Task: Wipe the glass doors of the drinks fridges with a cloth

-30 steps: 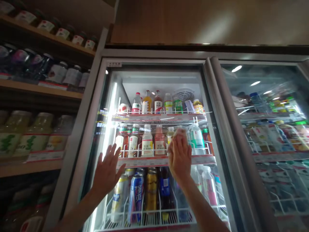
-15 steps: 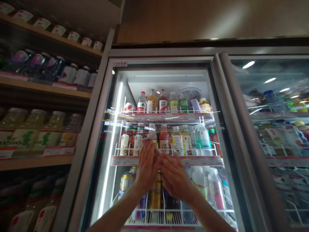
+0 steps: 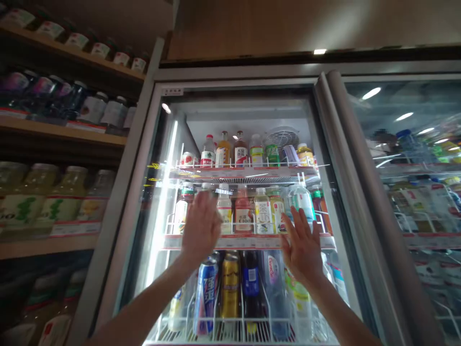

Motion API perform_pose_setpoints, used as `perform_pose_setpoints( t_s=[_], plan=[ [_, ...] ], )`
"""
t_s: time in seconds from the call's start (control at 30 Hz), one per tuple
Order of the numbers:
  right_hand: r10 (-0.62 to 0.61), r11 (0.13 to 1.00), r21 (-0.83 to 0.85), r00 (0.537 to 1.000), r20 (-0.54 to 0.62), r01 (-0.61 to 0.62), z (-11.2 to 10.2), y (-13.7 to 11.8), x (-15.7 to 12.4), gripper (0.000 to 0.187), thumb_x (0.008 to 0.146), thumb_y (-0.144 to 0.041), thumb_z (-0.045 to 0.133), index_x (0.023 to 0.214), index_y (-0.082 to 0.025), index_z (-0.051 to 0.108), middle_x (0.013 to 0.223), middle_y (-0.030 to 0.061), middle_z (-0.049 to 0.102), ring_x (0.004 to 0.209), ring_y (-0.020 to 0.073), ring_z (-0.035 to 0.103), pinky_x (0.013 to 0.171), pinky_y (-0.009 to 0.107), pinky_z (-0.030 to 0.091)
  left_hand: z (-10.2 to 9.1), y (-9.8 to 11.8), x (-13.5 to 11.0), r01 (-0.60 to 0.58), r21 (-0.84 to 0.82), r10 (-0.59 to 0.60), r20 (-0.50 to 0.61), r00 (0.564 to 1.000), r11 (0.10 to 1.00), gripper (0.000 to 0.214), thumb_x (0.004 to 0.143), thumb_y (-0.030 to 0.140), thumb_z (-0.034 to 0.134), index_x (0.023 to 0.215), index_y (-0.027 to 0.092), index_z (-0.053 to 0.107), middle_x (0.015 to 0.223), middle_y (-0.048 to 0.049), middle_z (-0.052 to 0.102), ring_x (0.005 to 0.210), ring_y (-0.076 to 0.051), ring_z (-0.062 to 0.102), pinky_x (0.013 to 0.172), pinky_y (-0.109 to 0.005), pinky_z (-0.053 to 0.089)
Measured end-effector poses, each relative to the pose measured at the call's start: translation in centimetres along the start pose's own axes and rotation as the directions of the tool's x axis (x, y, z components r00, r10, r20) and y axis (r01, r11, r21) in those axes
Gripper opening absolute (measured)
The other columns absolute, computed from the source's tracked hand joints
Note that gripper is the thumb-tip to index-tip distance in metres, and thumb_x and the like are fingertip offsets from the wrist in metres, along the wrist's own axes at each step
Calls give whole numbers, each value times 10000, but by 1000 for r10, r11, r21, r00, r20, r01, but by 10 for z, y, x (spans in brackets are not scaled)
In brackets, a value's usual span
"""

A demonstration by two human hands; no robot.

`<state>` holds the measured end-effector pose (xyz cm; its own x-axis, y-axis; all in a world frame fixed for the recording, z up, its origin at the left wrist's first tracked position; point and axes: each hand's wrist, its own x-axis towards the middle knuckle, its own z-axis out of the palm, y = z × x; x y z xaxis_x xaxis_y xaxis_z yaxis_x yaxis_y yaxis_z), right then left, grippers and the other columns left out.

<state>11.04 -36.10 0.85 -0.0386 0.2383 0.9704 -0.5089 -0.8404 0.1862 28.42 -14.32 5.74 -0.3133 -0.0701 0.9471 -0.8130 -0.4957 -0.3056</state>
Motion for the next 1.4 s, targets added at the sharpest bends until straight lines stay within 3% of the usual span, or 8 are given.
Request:
perform_pose_setpoints(
  t_s=[0.13, 0.33, 0.53, 0.73, 0.9, 1.1, 1.3, 1.4],
  plan=[
    [0, 1000, 23, 1000, 3, 0, 2, 5, -2, 589, 903, -253, 370, 1463, -293, 191, 1503, 59, 305, 1383, 257, 271, 1108, 497, 204, -5, 11, -18, -394, -105, 407, 184, 894, 913, 487, 879, 292, 406, 1348, 168, 377, 1504, -105, 276, 1420, -239, 131, 1102, -426, 296],
    [2, 1000, 18, 1000, -23, -2, 4, 2, -1, 601, 903, -247, 377, 1467, -275, 174, 1507, 71, 291, 1392, 253, 251, 1109, 497, 204, -21, -50, -12, 109, 103, -103, -66, 993, 989, 554, 896, 236, 358, 1422, 112, 236, 1524, -165, 178, 1421, -294, 88, 1103, -528, 238],
    [-8, 1000, 26, 999, -31, 9, 4, 5, -2, 576, 895, -232, 389, 1449, -272, 238, 1493, 66, 324, 1381, 245, 279, 1103, 485, 226, -16, -17, -22, -475, -117, 490, 219, 844, 872, 595, 886, 262, 365, 1448, 175, 189, 1512, -75, 265, 1418, -231, 141, 1103, -421, 294],
    [19, 1000, 14, 1000, -7, -19, 4, 3, -3, 560, 892, -232, 393, 1437, -273, 271, 1487, 66, 335, 1377, 252, 286, 1106, 495, 223, -39, -86, -16, 41, 122, -39, -21, 999, 992, 624, 891, 224, 369, 1460, 160, 122, 1536, -133, 152, 1417, -294, 110, 1102, -520, 251],
    [14, 1000, 24, 999, -35, -13, 5, 5, -4, 553, 897, -243, 382, 1438, -273, 270, 1490, 63, 331, 1374, 253, 295, 1098, 497, 240, -46, -73, -42, -485, -79, 489, 233, 841, 871, 640, 869, 234, 405, 1457, 196, 155, 1512, -80, 258, 1410, -232, 172, 1108, -398, 281],
    [-15, 1000, 10, 999, -42, 15, 6, 6, -4, 547, 901, -232, 381, 1435, -265, 272, 1485, 71, 340, 1377, 246, 290, 1094, 498, 250, -48, -102, -26, -70, 128, 68, 17, 998, 989, 667, 887, 237, 388, 1468, 186, 64, 1533, -131, 159, 1411, -287, 146, 1090, -505, 288],
    [-6, 1000, 26, 999, -40, 7, 7, 7, -7, 545, 905, -240, 379, 1438, -273, 270, 1488, 72, 334, 1379, 257, 281, 1093, 515, 245, -58, -75, -70, -527, -60, 518, 302, 800, 848, 624, 871, 264, 403, 1450, 187, 184, 1500, -77, 279, 1403, -244, 197, 1084, -405, 324],
    [6, 999, 39, 999, -40, -5, 8, 8, -8, 549, 902, -245, 375, 1440, -282, 269, 1492, 53, 327, 1375, 256, 291, 1104, 508, 232, -58, -86, -61, -418, -1, 402, 273, 874, 909, 651, 872, 248, 396, 1461, 186, 125, 1507, -94, 258, 1409, -244, 173, 1084, -432, 324]
  ],
)
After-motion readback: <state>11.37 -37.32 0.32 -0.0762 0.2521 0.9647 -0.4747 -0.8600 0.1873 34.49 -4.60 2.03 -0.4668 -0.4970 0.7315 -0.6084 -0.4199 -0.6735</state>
